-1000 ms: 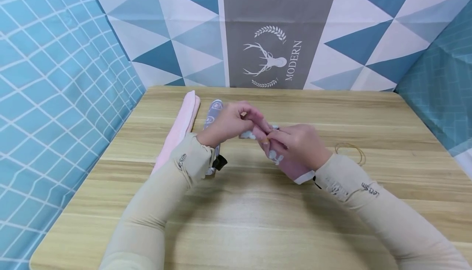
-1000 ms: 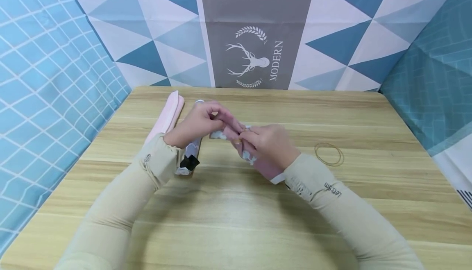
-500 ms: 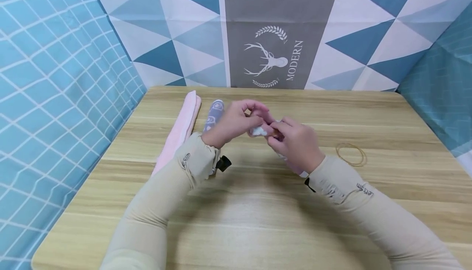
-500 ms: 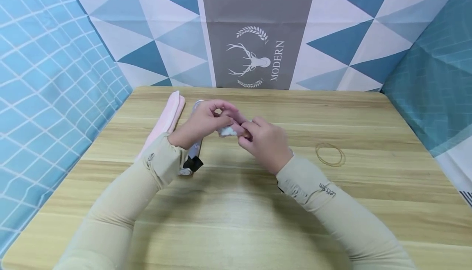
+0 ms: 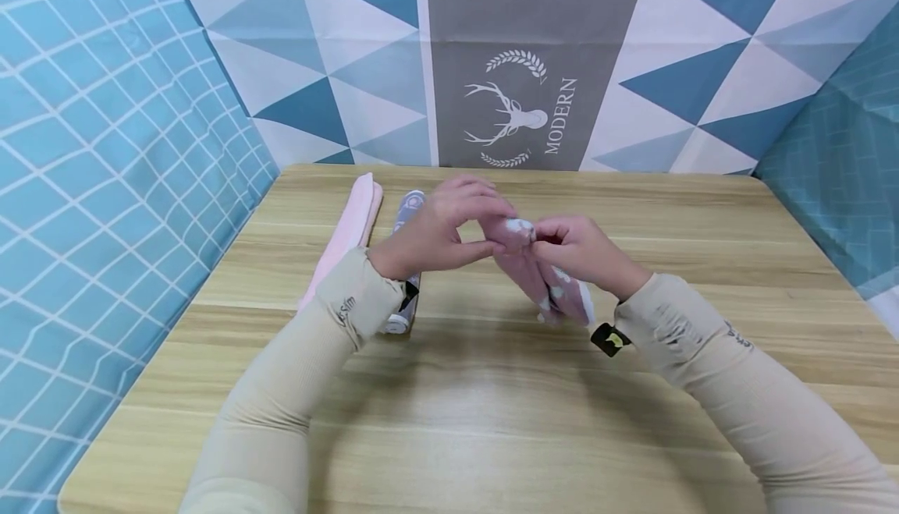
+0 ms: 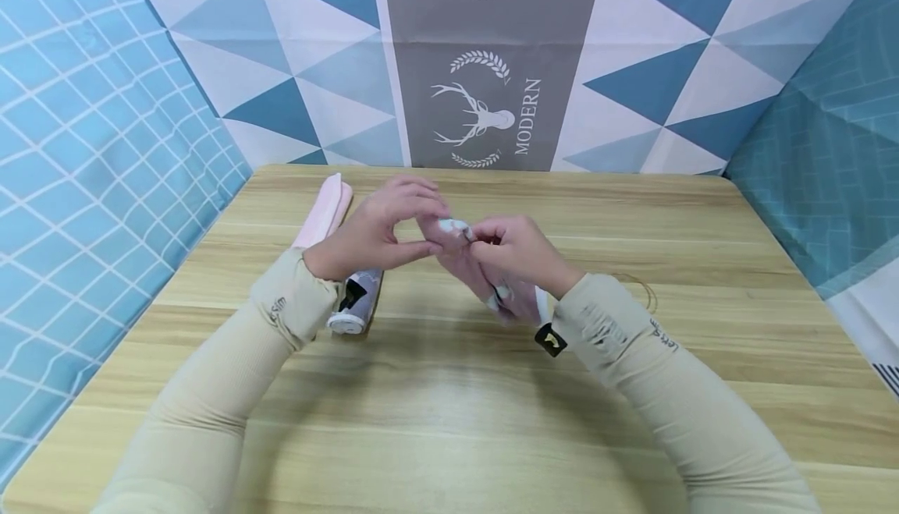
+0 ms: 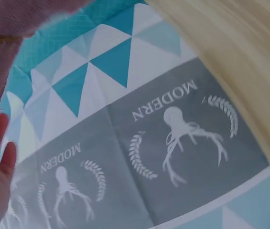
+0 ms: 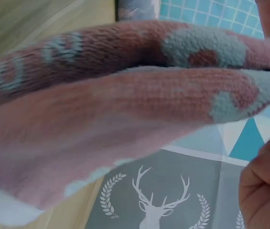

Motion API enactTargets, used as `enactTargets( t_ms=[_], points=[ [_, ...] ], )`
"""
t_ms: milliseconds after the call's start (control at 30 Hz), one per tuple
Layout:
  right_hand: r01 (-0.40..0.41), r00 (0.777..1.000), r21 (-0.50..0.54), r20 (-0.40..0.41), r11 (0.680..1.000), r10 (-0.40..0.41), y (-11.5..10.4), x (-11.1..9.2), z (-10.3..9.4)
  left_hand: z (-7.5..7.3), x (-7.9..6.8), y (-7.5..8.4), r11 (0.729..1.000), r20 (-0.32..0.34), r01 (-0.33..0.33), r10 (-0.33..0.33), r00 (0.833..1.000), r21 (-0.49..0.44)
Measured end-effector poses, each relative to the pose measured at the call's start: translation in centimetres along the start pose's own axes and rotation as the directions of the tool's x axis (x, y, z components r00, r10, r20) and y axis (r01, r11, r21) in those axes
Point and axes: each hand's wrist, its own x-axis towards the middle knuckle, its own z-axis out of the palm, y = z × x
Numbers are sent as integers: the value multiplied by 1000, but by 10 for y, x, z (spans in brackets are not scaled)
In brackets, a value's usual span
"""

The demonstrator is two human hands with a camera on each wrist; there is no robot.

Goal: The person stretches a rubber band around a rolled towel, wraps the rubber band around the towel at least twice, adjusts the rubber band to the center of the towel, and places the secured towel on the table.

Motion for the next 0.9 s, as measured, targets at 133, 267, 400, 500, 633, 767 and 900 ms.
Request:
enactTargets(
  t_ms=[133,267,400,500,633,767,900],
  points=[
    [-48,996,64,83,997,43,-1,1,-2,0,0,-1,992,43,-99,102,994,-80],
    [-50,993,47,106,998,45,-1,1,-1,-1,-3,0,981,101,-55,75,992,-186],
    [141,990,-53,-25,989,-142,4,1,6,-1,-6,-1,969,119,50,-22,993,-243],
    [433,870,-255,-131,864,-475,10,2,12,0,-7,-1,945,132,144,-109,985,-292],
    [642,613,-528,-81,555,-786,14,6,16,1,-8,2,901,151,282,-245,958,-329],
    [663,525,-625,-6,412,-851,14,7,18,2,-6,7,858,146,405,-378,914,-317],
    [647,500,-667,6,369,-866,15,6,20,4,-3,11,843,131,464,-445,886,-274]
  ],
)
